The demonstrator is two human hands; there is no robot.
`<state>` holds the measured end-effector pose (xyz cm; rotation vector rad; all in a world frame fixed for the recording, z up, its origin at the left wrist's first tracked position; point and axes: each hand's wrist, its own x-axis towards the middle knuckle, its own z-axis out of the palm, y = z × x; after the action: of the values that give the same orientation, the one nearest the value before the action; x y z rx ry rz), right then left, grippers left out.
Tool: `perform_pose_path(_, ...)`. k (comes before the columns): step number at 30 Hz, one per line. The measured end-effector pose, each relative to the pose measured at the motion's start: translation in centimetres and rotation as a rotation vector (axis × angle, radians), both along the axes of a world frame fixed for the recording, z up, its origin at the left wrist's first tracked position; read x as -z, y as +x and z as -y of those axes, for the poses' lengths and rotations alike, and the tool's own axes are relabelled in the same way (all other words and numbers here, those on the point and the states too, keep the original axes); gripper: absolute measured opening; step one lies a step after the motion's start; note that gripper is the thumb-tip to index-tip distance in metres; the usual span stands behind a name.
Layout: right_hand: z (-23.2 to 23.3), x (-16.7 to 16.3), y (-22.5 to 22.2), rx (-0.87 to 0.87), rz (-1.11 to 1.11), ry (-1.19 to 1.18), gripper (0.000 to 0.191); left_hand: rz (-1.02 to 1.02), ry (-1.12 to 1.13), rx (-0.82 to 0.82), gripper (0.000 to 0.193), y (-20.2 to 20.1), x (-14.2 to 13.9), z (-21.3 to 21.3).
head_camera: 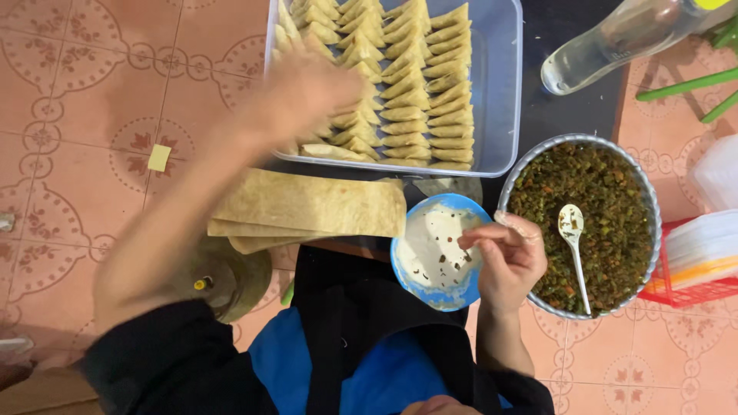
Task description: The person sits on the floor and assembles samosas by folding pastry sheets, adding a spoonful of vegetable filling, and sealing the edges. The finished samosas are placed in a large plastic container.
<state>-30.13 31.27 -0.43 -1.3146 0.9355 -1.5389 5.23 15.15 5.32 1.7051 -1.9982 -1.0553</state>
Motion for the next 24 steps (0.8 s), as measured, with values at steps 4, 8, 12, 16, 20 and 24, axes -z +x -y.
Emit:
perform_pose_path(4,-0.7,1.6,-0.8,0.052,0.023,0.008,0.027,0.332,-1.25,0.339,0.009,5.9,1.9,8.5)
perform_pose_path(8,-1.5,2.7,-1.5,0.139,0.013,0.03,0.025,0.502,-1.169,0.341,0.008,6.9,4.4,11.9)
perform_pose_path(12,-1.2,3.6,-2.2,0.204,0.051,0.086,0.022,0.446,-1.129,0.378,0.011,6.8,5.4,12.7)
perform_pose_path(16,-0.8,4.8,-1.8,0.194,0.037,0.124,0.021,0.287,-1.127,0.386,0.01,7.4,4.7,13.8)
perform_pose_path(20,-0.8,4.6,-0.7,0.166,-0.042,0.134,0.024,0.229,-1.181,0.344,0.016,6.9,4.4,14.0)
perform_pose_path(24,0.6,1.7,-0.2,0.079,-0.172,0.116,0.034,0.194,-1.221,0.251,0.016,6.0,3.4,12.6)
